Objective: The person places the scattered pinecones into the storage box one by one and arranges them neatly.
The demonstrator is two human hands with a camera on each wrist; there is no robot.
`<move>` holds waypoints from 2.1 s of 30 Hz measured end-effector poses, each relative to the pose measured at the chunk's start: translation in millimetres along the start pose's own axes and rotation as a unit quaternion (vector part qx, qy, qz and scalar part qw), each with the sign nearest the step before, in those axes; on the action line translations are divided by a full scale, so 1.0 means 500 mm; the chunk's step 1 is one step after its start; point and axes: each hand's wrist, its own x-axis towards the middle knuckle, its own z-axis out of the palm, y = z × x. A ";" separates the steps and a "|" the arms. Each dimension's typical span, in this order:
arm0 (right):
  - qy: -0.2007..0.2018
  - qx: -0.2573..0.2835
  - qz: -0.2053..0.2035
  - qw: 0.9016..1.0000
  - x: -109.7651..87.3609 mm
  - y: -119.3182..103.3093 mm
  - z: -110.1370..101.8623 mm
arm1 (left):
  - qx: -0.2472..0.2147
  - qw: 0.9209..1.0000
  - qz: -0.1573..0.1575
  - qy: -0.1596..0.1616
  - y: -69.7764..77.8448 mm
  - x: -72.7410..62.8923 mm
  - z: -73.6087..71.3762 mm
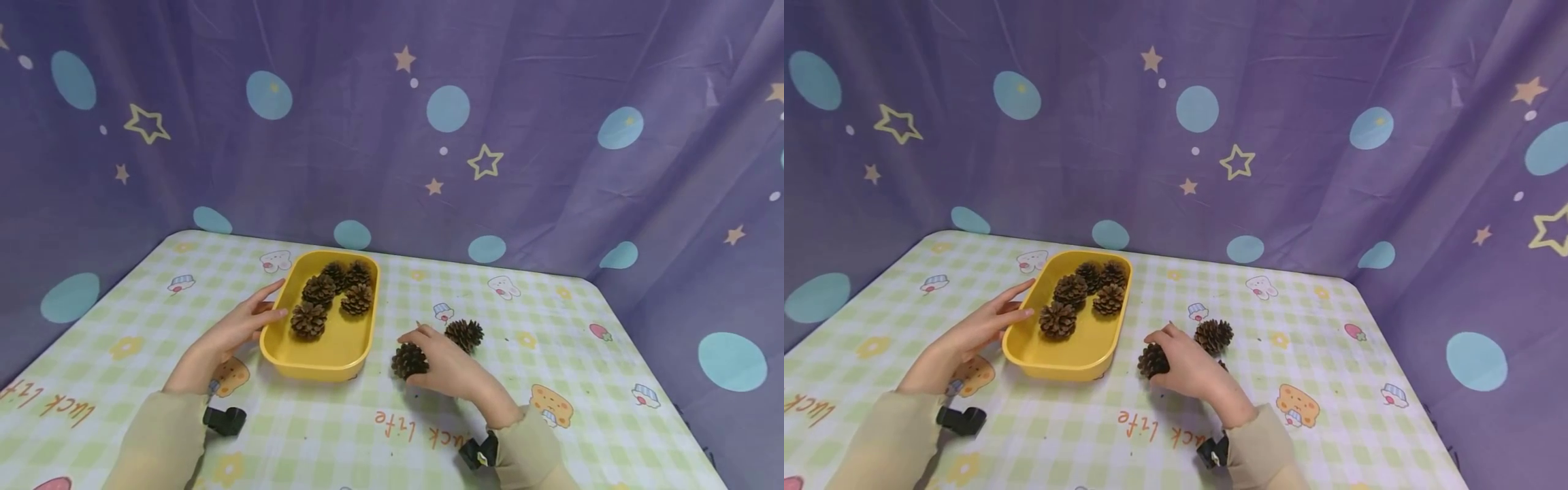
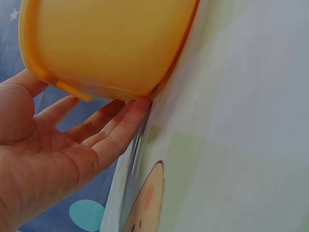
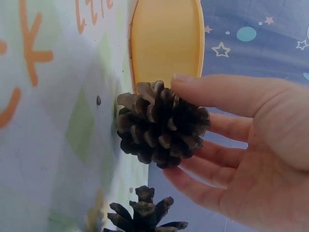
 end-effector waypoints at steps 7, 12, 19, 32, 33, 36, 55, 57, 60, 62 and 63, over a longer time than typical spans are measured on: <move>0.013 0.013 -0.009 1.000 0.002 0.001 -0.001 | 0.004 1.000 -0.004 0.003 0.000 0.003 0.000; 0.026 0.022 -0.011 0.999 0.001 0.001 -0.003 | 0.007 1.000 -0.005 0.005 0.000 0.003 0.000; 0.080 0.024 -0.025 0.996 0.000 -0.003 -0.009 | 0.006 1.000 -0.007 0.004 0.002 0.002 0.000; 0.155 0.028 -0.050 0.986 0.011 -0.010 -0.008 | 0.011 1.000 -0.007 0.007 -0.001 -0.001 0.001; 0.160 0.030 -0.051 0.985 0.014 -0.011 -0.009 | 0.011 1.000 -0.007 0.007 -0.002 -0.001 0.001; 0.177 0.043 -0.056 0.982 0.023 -0.016 -0.011 | 0.010 1.000 -0.006 0.006 -0.003 -0.001 0.001; 0.221 0.120 -0.064 0.966 0.116 -0.064 0.007 | 0.008 1.000 -0.004 0.004 0.000 -0.005 0.000; 0.216 0.122 -0.065 0.967 0.125 -0.069 0.012 | 0.007 1.000 -0.002 0.003 0.000 -0.005 0.000; 0.206 0.110 -0.067 0.970 0.139 -0.076 0.022 | 0.005 1.000 0.001 0.002 -0.001 -0.006 0.000; 0.195 0.093 -0.066 0.974 0.146 -0.080 0.026 | 0.005 1.000 0.001 0.002 -0.002 -0.006 -0.001; 0.190 0.082 -0.065 0.976 0.149 -0.082 0.027 | 0.005 1.000 -0.002 0.003 -0.002 -0.006 -0.001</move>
